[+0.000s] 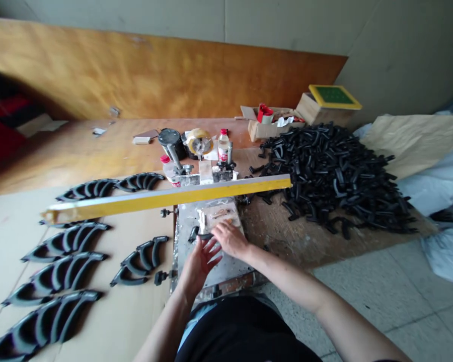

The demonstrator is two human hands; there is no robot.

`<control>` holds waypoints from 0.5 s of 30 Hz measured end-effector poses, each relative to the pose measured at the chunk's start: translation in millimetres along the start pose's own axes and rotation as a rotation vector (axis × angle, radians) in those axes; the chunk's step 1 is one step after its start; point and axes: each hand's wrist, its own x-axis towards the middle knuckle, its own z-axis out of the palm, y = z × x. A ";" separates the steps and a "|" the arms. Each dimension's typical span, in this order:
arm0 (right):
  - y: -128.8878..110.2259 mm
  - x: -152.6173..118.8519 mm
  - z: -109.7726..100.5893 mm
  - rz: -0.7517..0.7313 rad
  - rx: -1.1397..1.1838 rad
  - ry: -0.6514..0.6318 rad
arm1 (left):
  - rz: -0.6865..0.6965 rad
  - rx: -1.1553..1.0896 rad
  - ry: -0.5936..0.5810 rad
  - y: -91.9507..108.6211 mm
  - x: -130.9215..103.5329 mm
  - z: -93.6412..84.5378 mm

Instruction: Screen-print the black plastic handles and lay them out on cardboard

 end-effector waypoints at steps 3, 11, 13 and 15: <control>-5.0 -13.0 5.8 -0.220 -0.002 -0.001 | 0.030 -0.081 0.092 -4.6 2.6 -11.3; 206.9 -103.4 -55.5 0.480 -0.191 -0.138 | 0.157 0.180 0.715 4.8 -13.7 -176.0; 248.8 -135.4 -64.3 0.504 -0.250 -0.269 | 0.096 0.306 0.810 0.4 -15.9 -207.0; 274.4 -156.8 -66.3 0.499 -0.310 -0.327 | 0.058 0.384 0.840 -2.3 -13.7 -223.5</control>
